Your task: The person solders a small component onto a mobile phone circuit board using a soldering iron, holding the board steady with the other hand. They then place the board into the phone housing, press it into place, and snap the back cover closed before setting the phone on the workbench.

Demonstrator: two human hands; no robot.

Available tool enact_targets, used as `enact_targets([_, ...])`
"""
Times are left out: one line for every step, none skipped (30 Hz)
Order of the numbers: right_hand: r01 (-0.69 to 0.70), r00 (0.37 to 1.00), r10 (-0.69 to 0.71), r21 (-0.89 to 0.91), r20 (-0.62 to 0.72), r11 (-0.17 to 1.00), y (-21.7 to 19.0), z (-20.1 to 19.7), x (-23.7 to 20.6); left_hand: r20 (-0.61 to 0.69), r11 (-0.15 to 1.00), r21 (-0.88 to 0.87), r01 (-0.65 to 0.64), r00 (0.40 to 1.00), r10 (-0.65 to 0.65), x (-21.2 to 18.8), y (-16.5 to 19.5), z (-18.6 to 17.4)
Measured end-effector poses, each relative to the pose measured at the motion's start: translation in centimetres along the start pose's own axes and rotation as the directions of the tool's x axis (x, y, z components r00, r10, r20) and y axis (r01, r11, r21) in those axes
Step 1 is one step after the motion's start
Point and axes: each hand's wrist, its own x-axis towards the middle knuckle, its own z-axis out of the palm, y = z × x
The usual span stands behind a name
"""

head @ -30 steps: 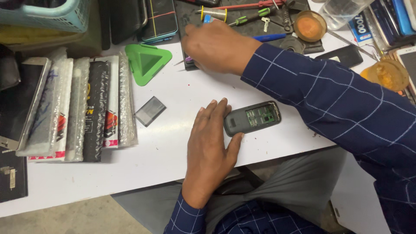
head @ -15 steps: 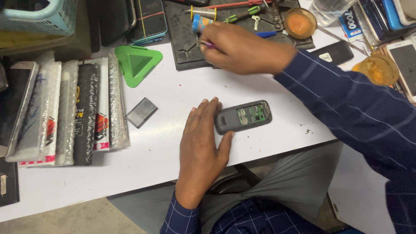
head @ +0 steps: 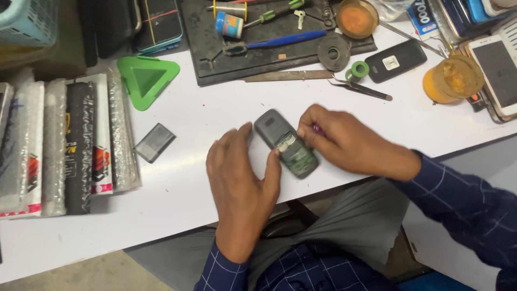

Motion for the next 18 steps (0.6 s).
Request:
enact_targets([-0.022,1.0,0.022,0.053,0.014,0.998,0.0,0.2,-0.6,-0.002,0.999,0.002,-0.036,0.999,0.036,0.1,0.3,0.3])
enact_targets([-0.046,0.999,0.043,0.108,0.03,0.993,0.0,0.4,-1.0,-0.003,0.997,0.006,-0.071,0.997,0.071,0.1,0.6,0.5])
enact_targets([-0.053,0.999,0.05,0.155,0.02,0.986,0.2,0.4,-1.3,0.004,0.998,0.015,-0.055,0.998,0.055,-0.2,1.1,0.5])
enact_targets([-0.059,0.998,0.059,0.201,0.007,0.978,0.4,0.2,-1.6,0.01,0.999,0.024,-0.042,0.999,0.041,-0.5,1.5,0.5])
enact_targets([-0.066,0.998,0.069,0.246,-0.006,0.967,0.7,0.0,-1.9,0.016,0.999,0.031,-0.028,0.999,0.027,-0.8,2.0,0.6])
enact_targets([-0.064,0.997,0.072,0.259,-0.02,0.964,1.0,-0.3,-2.2,0.06,0.999,0.039,-0.019,0.998,0.017,-1.0,2.3,0.8])
enact_targets([-0.062,0.997,0.074,0.273,-0.034,0.96,1.2,-0.6,-2.4,0.104,0.999,0.048,-0.01,0.995,0.005,-1.1,2.6,1.0])
enact_targets([-0.061,0.996,0.077,0.286,-0.045,0.956,1.5,-0.7,-2.7,0.148,0.998,0.057,0.0,0.989,-0.009,-1.4,2.7,1.1])
enact_targets([-0.034,0.997,0.052,0.256,-0.065,0.966,1.6,-0.7,-2.9,0.137,0.998,0.054,-0.02,0.99,0.012,-1.5,2.7,1.3])
enact_targets([-0.005,0.996,0.025,0.224,-0.084,0.975,1.8,-0.7,-3.2,0.126,0.998,0.051,-0.039,0.992,0.033,-1.5,2.6,1.4])
enact_targets([0.023,0.995,-0.003,0.191,-0.103,0.981,1.9,-0.7,-3.3,0.113,0.997,0.048,-0.06,0.992,0.054,-1.6,2.4,1.5])
enact_targets([0.065,0.992,-0.049,0.145,-0.114,0.987,2.1,-0.5,-3.4,0.117,0.998,0.039,-0.045,0.992,0.04,-1.7,2.2,1.6])
enact_targets([0.108,0.988,-0.095,0.098,-0.122,0.989,2.1,-0.3,-3.5,0.121,0.999,0.029,-0.03,0.992,0.026,-1.8,2.0,1.7])
enact_targets([0.152,0.981,-0.144,0.049,-0.129,0.987,2.2,-0.2,-3.5,0.123,1.0,0.019,-0.016,0.992,0.013,-1.8,1.9,1.8])
enact_targets([0.152,0.981,-0.152,-0.009,-0.117,0.988,2.2,-0.2,-3.5,0.117,1.0,0.012,-0.024,0.993,0.023,-1.8,1.8,1.8])
enact_targets([0.152,0.982,-0.158,-0.065,-0.104,0.986,2.1,-0.1,-3.5,0.112,0.999,0.006,-0.031,0.993,0.03,-1.9,1.7,1.8])
enact_targets([0.153,0.982,-0.165,-0.12,-0.09,0.981,2.1,0.0,-3.5,0.107,0.999,0.001,-0.039,0.994,0.039,-1.9,1.7,1.8])
enact_targets([0.16,0.982,-0.173,-0.151,-0.075,0.975,2.1,0.1,-3.4,0.116,1.0,-0.007,-0.028,0.993,0.029,-1.9,1.5,1.8])
